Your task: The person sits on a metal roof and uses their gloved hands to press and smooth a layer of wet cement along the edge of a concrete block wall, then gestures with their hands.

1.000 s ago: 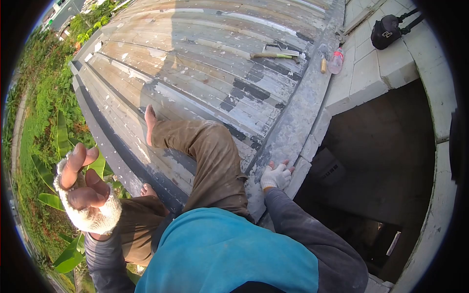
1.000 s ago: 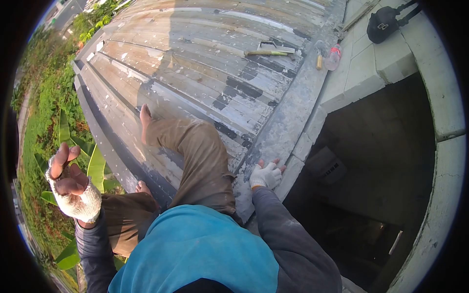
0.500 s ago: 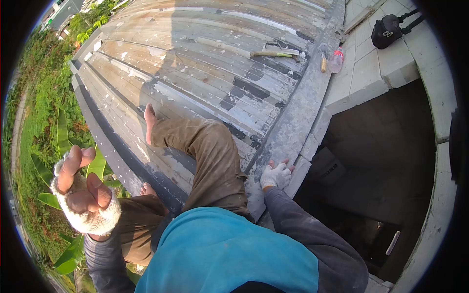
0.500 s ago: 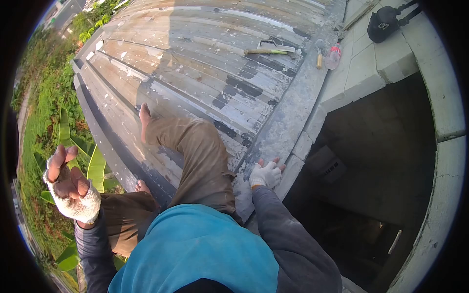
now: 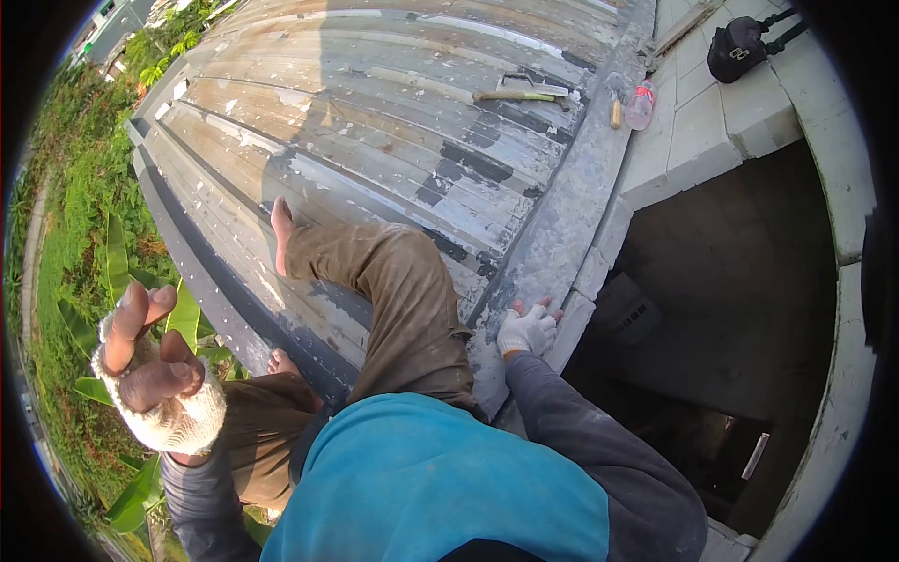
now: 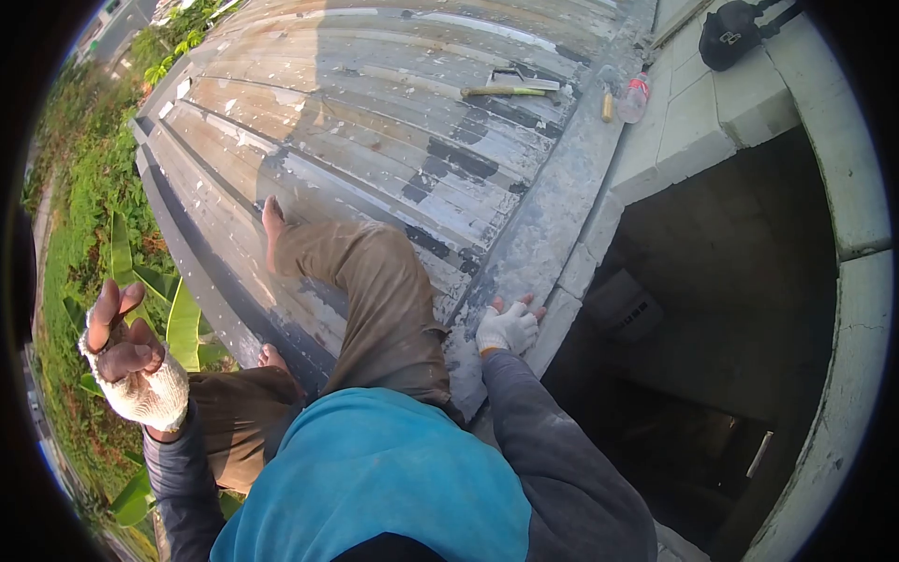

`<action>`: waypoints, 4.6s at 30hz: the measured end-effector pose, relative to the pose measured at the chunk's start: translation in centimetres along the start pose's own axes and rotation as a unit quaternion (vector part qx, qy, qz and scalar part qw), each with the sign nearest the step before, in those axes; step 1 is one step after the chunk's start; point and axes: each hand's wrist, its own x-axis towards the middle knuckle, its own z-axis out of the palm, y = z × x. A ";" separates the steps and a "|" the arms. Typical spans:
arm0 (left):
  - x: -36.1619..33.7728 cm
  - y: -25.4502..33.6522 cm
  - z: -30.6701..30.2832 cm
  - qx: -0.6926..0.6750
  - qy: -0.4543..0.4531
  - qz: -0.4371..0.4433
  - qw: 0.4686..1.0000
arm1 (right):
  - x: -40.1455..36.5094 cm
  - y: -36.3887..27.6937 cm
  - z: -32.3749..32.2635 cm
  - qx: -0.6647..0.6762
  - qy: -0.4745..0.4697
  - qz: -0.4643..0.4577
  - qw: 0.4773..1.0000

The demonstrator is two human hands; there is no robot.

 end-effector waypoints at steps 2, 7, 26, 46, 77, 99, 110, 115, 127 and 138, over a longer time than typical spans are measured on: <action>0.5 0.5 0.0 0.003 -0.010 0.013 1.000 | 0.2 0.1 0.2 0.008 -0.019 0.003 1.000; 0.5 1.4 0.2 -0.009 -0.021 -0.033 0.999 | 0.1 -0.1 -0.1 0.004 -0.022 0.008 1.000; -1.2 -1.0 0.0 -0.021 0.041 -0.042 0.998 | 0.3 0.0 -0.3 -0.005 -0.045 0.006 0.999; 0.4 0.7 1.0 0.058 0.003 0.005 0.998 | -0.1 -0.5 -1.5 0.016 -0.035 0.006 0.999; 1.0 1.1 0.8 0.042 -0.042 0.051 0.997 | -0.1 -0.6 -1.6 0.011 -0.047 0.012 0.999; 0.9 1.3 0.8 0.032 -0.004 0.009 0.999 | 0.0 -0.7 -1.9 0.004 -0.058 0.018 0.998; 0.8 0.4 0.2 0.050 -0.052 0.050 0.996 | 0.0 -1.0 -2.3 0.000 -0.071 0.025 0.997; 1.1 2.0 0.4 -0.012 -0.043 -0.014 0.999 | 0.0 -0.6 -1.4 0.003 -0.052 0.020 0.998; 0.7 1.3 0.3 0.058 -0.030 0.017 0.998 | 0.3 -0.1 -0.3 -0.023 -0.040 0.010 0.999; 1.0 1.3 0.7 0.036 -0.020 0.000 0.999 | 0.1 -0.3 -0.8 -0.018 -0.048 0.009 0.999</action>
